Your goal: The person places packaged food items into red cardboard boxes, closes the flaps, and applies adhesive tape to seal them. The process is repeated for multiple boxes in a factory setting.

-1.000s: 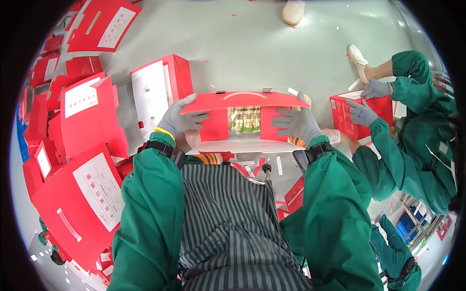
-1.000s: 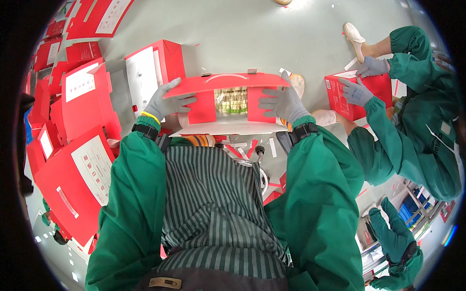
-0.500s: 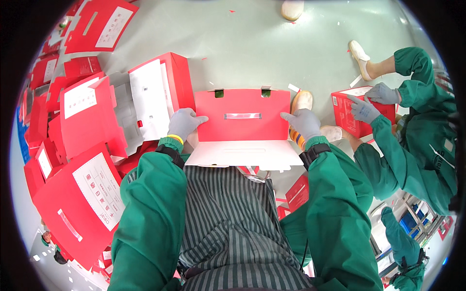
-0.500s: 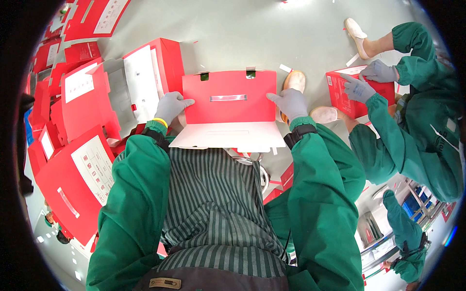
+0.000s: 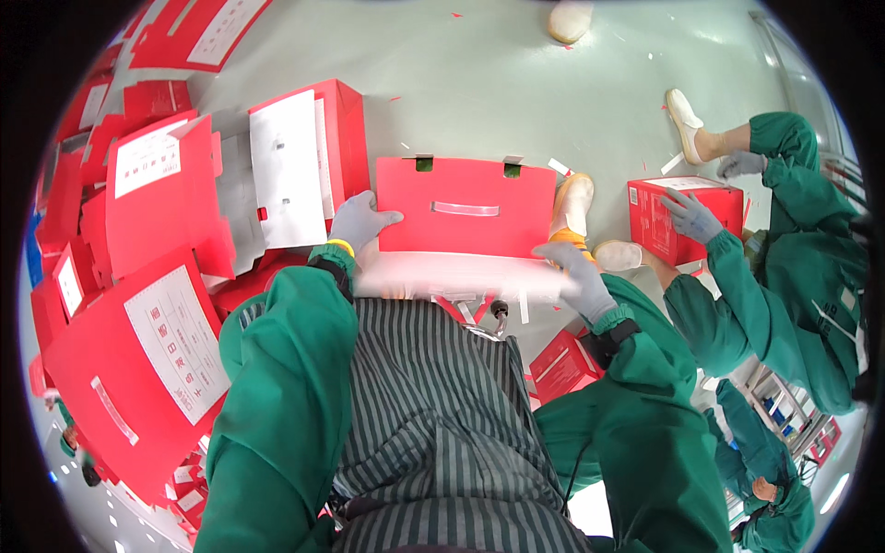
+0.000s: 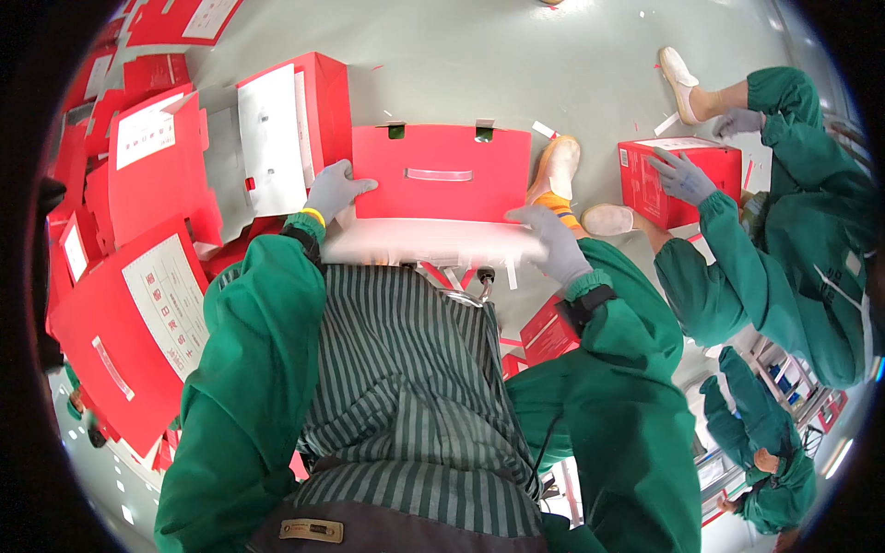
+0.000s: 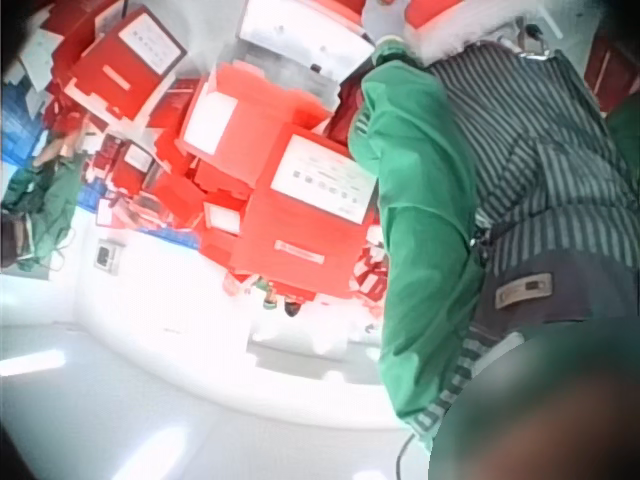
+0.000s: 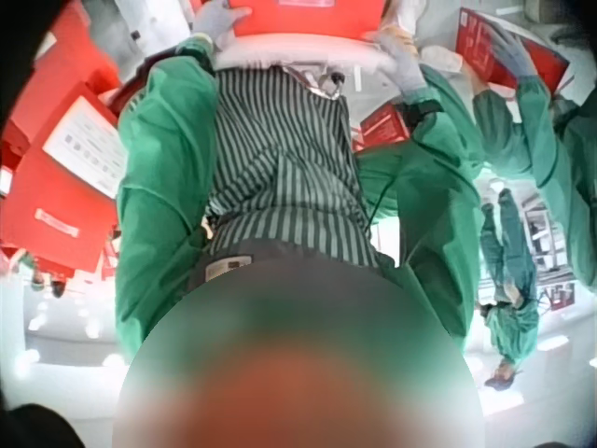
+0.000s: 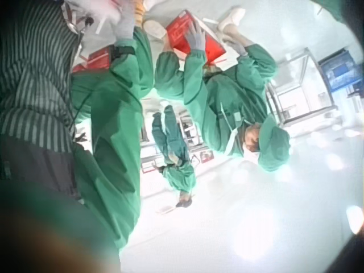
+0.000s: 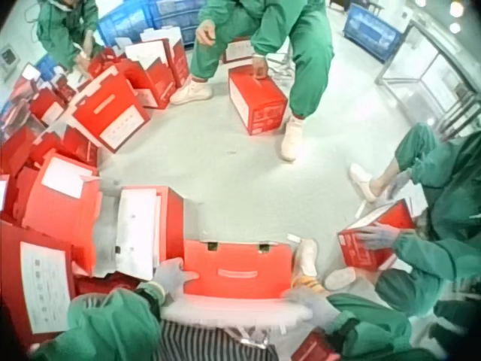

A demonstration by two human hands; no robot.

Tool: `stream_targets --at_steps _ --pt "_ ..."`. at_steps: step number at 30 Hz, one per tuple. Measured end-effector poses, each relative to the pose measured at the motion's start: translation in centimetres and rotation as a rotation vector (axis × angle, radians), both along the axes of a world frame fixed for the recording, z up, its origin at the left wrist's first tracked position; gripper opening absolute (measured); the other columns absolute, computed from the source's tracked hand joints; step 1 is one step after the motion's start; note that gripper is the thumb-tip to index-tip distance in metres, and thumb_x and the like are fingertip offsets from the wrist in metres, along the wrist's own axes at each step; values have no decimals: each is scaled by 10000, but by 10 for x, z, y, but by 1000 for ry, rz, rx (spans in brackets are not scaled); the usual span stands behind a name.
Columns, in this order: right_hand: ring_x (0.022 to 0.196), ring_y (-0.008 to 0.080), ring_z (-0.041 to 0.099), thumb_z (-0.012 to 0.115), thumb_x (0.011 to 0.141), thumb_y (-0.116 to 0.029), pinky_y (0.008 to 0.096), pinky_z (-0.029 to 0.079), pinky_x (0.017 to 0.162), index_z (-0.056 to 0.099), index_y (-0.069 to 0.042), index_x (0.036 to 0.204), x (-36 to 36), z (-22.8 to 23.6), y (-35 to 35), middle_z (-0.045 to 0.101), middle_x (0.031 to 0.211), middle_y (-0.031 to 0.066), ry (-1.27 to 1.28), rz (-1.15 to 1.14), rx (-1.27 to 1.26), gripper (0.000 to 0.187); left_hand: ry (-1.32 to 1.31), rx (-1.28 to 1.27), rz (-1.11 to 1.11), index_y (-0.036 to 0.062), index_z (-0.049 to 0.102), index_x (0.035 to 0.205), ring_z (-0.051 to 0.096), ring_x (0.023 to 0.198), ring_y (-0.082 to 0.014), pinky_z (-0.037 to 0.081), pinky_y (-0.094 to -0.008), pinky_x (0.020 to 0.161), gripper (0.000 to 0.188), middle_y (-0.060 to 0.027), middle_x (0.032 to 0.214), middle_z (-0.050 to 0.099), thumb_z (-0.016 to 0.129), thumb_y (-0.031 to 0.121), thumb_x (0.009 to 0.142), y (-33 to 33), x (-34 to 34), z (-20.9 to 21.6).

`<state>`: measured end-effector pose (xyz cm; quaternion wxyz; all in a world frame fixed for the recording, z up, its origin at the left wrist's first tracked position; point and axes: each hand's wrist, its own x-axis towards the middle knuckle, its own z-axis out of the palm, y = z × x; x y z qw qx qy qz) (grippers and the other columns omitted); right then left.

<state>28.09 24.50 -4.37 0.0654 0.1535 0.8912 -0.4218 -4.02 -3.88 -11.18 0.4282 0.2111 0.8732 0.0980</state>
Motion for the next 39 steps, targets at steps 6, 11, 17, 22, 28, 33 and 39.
stream_targets --at_steps 6,11,17,22,28,33,39 --pt "608 120 412 803 908 -436 351 410 575 594 12 711 -37 -61 -12 495 631 24 -311 -862 -379 533 -512 198 584 36 667 1002 682 845 -192 546 -331 762 182 -46 885 708 665 218 1001 -18 -7 -8" --pt "582 132 495 819 880 -468 329 447 592 704 35 772 -39 -69 -14 581 610 39 -297 -911 -352 528 -578 301 1000 -32 446 1438 546 1268 -248 472 -381 1058 780 -183 1378 559 721 514 952 9 30 23" --pt "829 246 638 815 869 -402 371 521 770 701 30 1100 -53 -39 -15 670 895 136 -417 -802 -87 503 -139 49 778 -20 226 1569 487 1375 -340 491 -417 1097 1180 -239 1517 408 855 593 782 39 65 5" --pt "1243 384 565 813 821 -278 467 477 1045 549 -65 1394 -68 -4 -48 581 1357 186 111 -287 504 666 -162 52 780 -10 228 1562 481 1364 -434 488 -480 1092 1232 -298 1522 373 839 674 739 36 63 5" --pt "1030 276 629 692 883 -172 432 516 867 633 -163 1295 -118 -17 -65 654 1095 54 -157 100 507 416 -84 32 722 -6 267 1570 507 1369 -323 478 -401 1099 1160 -228 1505 445 809 659 790 38 68 10" --pt "1085 309 637 684 919 -220 450 522 931 675 -162 1236 -94 6 -51 678 1122 72 -428 470 -55 323 -164 186 801 10 261 1566 445 1398 -395 456 -465 1124 1149 -239 1535 390 824 634 782 33 68 8" --pt "1122 340 632 719 905 -292 476 505 975 652 -113 1291 -140 9 -58 690 1195 110 100 -29 189 431 -117 129 745 59 242 1575 392 1425 -428 402 -526 1154 1159 -236 1547 367 829 642 764 30 72 3"
